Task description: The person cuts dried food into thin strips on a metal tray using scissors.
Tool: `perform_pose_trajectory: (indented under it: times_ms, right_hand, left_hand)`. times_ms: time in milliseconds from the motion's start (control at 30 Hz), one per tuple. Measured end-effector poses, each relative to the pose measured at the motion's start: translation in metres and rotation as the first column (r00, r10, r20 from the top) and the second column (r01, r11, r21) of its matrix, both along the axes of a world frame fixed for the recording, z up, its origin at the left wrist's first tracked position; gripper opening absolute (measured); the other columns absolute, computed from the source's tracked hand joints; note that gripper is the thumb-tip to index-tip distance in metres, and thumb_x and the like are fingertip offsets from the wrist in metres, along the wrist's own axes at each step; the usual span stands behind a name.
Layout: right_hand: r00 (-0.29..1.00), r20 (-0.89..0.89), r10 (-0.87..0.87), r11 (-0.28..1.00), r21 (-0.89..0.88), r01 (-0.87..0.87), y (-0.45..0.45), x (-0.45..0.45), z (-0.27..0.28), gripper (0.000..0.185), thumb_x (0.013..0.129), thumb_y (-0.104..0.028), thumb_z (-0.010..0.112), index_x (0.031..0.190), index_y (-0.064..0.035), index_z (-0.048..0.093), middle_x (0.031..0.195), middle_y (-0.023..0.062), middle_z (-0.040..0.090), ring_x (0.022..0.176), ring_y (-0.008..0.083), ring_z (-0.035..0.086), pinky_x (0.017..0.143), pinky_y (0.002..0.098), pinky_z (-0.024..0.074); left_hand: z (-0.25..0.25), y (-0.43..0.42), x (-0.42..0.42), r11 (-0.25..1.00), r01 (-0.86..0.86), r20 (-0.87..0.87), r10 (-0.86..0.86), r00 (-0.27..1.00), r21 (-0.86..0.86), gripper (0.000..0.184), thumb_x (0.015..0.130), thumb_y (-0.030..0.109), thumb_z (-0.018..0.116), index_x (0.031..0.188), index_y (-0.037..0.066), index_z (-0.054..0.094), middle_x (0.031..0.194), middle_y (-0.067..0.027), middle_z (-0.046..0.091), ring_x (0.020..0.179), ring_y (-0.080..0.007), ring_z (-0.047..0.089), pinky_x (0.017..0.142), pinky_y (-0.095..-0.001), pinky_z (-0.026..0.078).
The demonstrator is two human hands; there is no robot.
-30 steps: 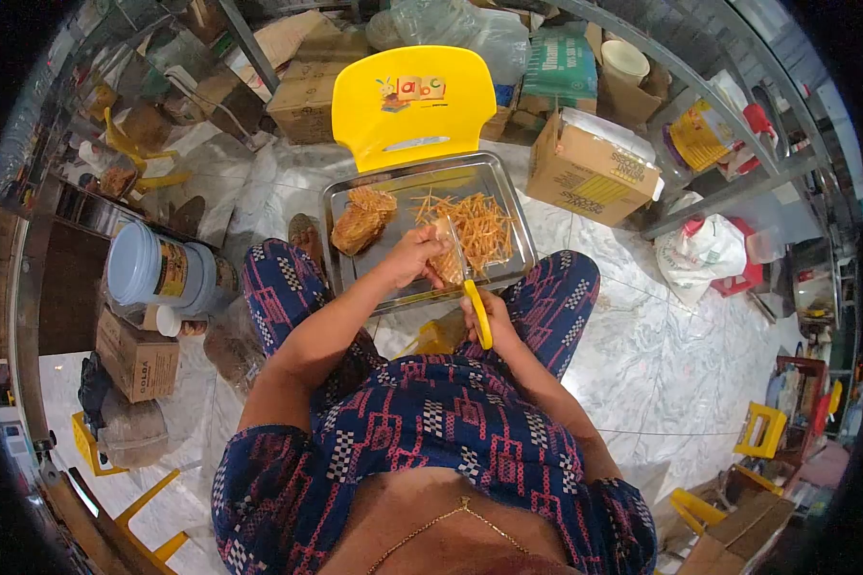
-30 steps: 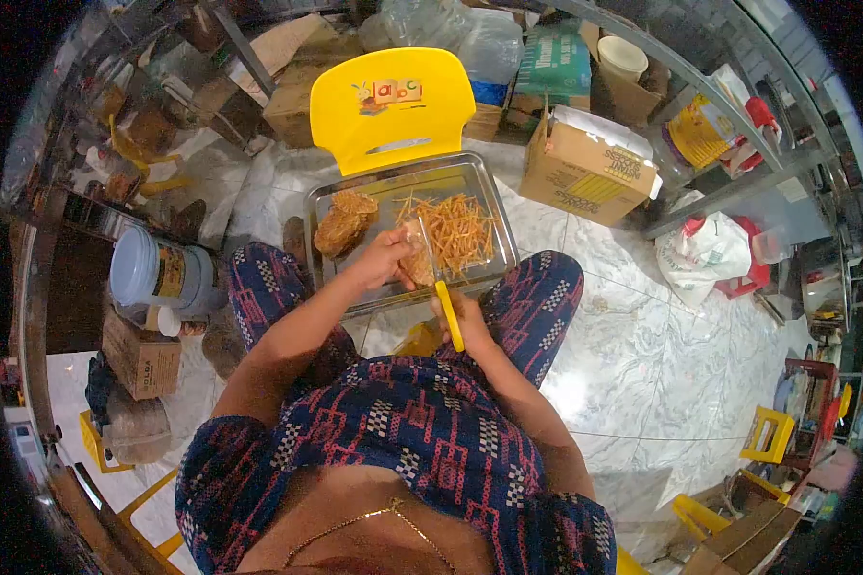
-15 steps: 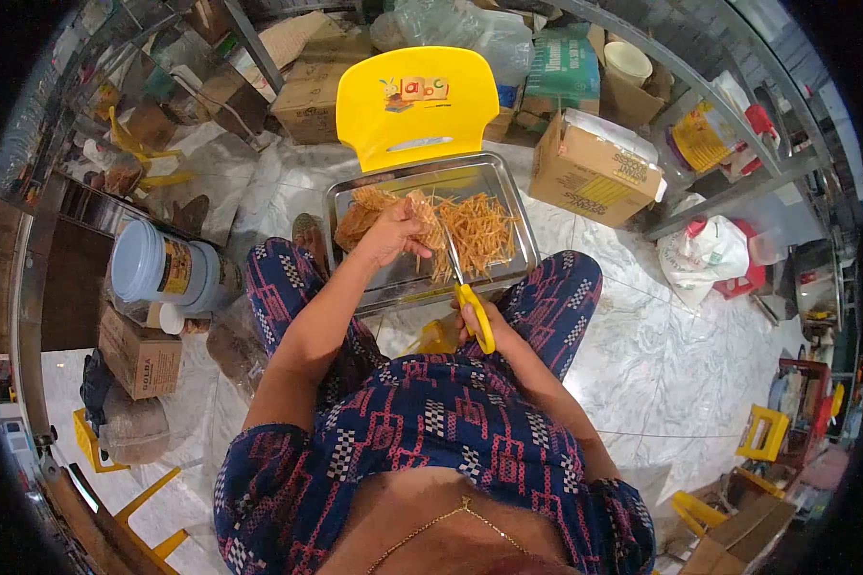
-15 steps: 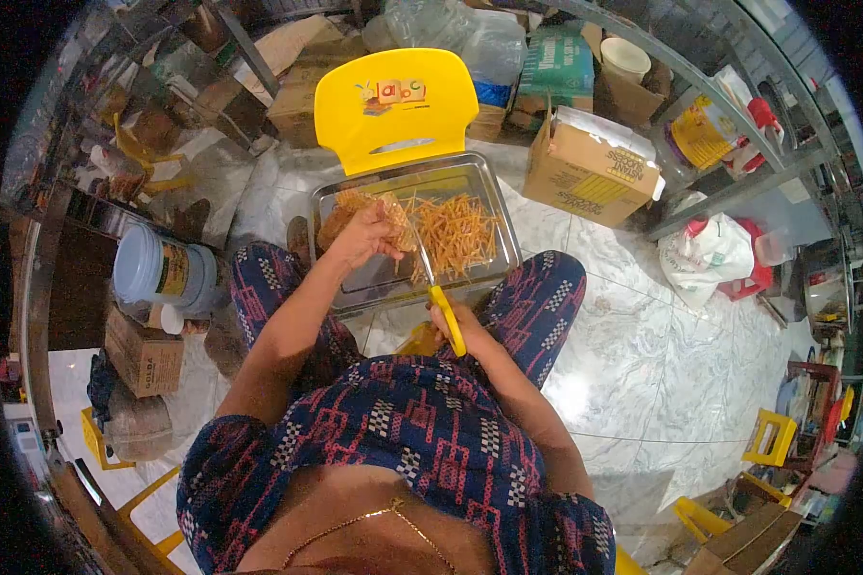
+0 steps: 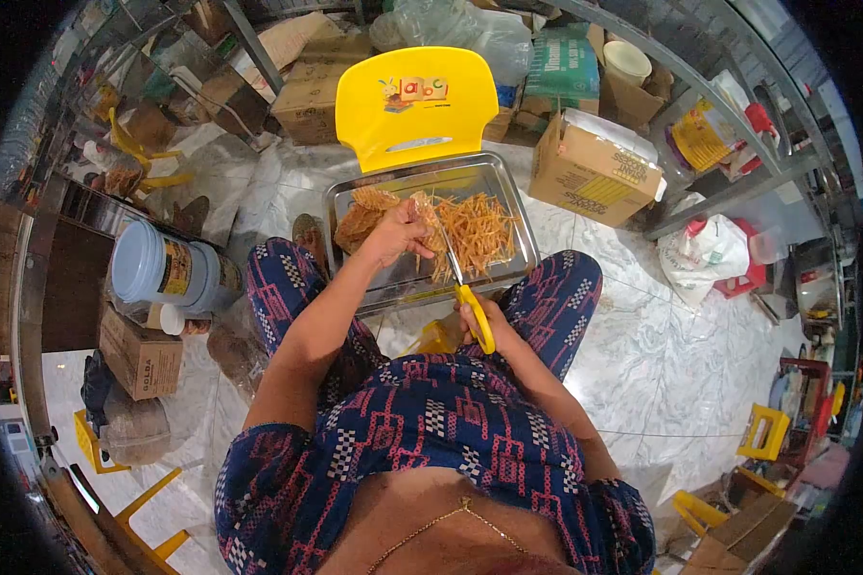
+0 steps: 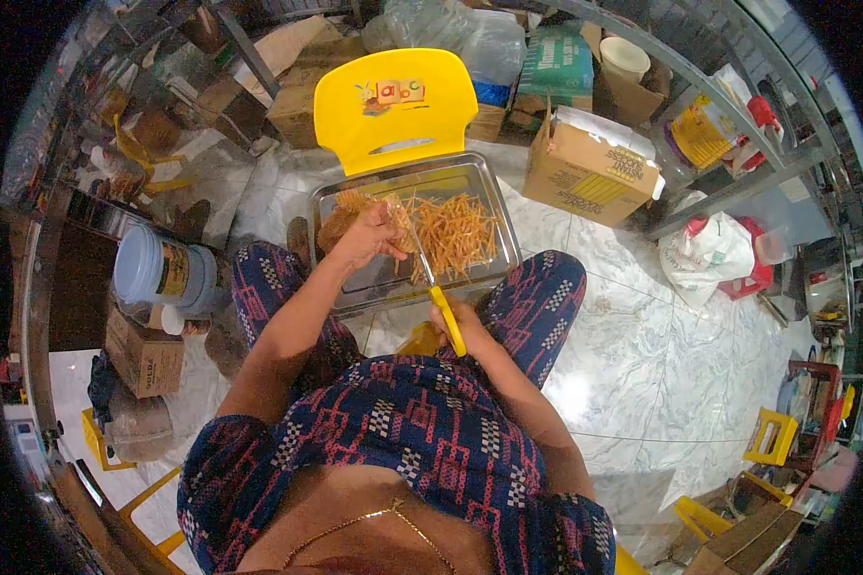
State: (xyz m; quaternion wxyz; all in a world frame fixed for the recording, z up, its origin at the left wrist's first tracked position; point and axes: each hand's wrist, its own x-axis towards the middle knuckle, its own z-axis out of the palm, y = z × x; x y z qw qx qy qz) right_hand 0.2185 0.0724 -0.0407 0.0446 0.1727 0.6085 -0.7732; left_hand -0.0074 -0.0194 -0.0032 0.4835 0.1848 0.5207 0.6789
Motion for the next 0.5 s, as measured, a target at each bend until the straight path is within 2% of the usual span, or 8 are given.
perform_pose_trajectory:
  times_ms: [133,233,333,400,433,500]
  right_hand:
    - [0.998,0.045,-0.052,0.997,-0.056,0.055,0.002,0.001,0.002,0.024,0.080,-0.030,0.056,0.084,-0.0069,0.050,0.059,-0.0020,0.046,0.046,0.0064,0.045,0.037,0.0188,0.0392]
    - [0.989,0.122,-0.088,0.996,-0.006,0.089,0.001,0.000,0.011,0.021,0.079,-0.026,0.056,0.083,-0.0066,0.051,0.057,-0.0023,0.045,0.044,0.0061,0.045,0.036,0.0186,0.0383]
    - [0.987,0.118,-0.105,0.994,-0.004,0.106,0.000,0.000,0.007,0.019,0.079,-0.025,0.057,0.082,-0.0065,0.051,0.056,-0.0023,0.045,0.042,0.0061,0.044,0.035,0.0183,0.0371]
    - [0.988,0.113,-0.109,0.994,0.010,0.109,0.000,0.000,0.005,0.019,0.079,-0.025,0.057,0.082,-0.0065,0.051,0.056,-0.0021,0.045,0.042,0.0063,0.044,0.036,0.0184,0.0370]
    - [0.988,0.108,-0.114,0.993,0.023,0.112,-0.001,-0.001,0.005,0.019,0.079,-0.025,0.057,0.082,-0.0064,0.051,0.055,-0.0019,0.045,0.042,0.0065,0.043,0.036,0.0184,0.0368]
    - [0.988,0.110,-0.106,0.994,0.030,0.103,-0.001,-0.001,0.005,0.019,0.079,-0.025,0.056,0.082,-0.0065,0.051,0.056,-0.0020,0.045,0.042,0.0065,0.043,0.036,0.0184,0.0368]
  left_hand:
    - [-0.009,0.000,-0.002,1.000,-0.002,0.022,0.002,1.000,-0.006,0.032,0.075,-0.002,0.053,0.102,0.004,0.037,0.086,-0.0047,0.040,0.072,-0.0157,0.051,0.054,-0.0351,0.055]
    - [-0.009,0.000,-0.003,1.000,0.000,0.032,0.000,0.999,0.012,0.033,0.075,-0.003,0.052,0.103,0.005,0.037,0.087,-0.0042,0.040,0.072,-0.0155,0.051,0.054,-0.0354,0.055]
    - [-0.007,-0.001,-0.003,0.999,0.024,0.010,-0.025,1.000,0.021,0.030,0.077,0.001,0.051,0.104,0.006,0.038,0.087,-0.0031,0.041,0.076,-0.0151,0.051,0.054,-0.0360,0.055]
    - [-0.004,-0.002,-0.002,1.000,0.001,0.032,-0.001,0.999,-0.006,0.030,0.081,0.007,0.047,0.110,0.004,0.037,0.097,-0.0055,0.043,0.079,-0.0171,0.051,0.054,-0.0360,0.055]
    - [0.000,-0.002,-0.002,1.000,0.001,0.032,0.000,1.000,-0.005,0.030,0.081,0.007,0.047,0.110,0.004,0.037,0.097,-0.0055,0.043,0.079,-0.0171,0.051,0.054,-0.0360,0.055]
    - [0.009,-0.002,-0.001,0.983,-0.092,0.012,0.095,0.995,-0.157,0.035,0.084,0.013,0.043,0.115,0.000,0.033,0.109,-0.0097,0.040,0.082,-0.0200,0.051,0.053,-0.0354,0.055]
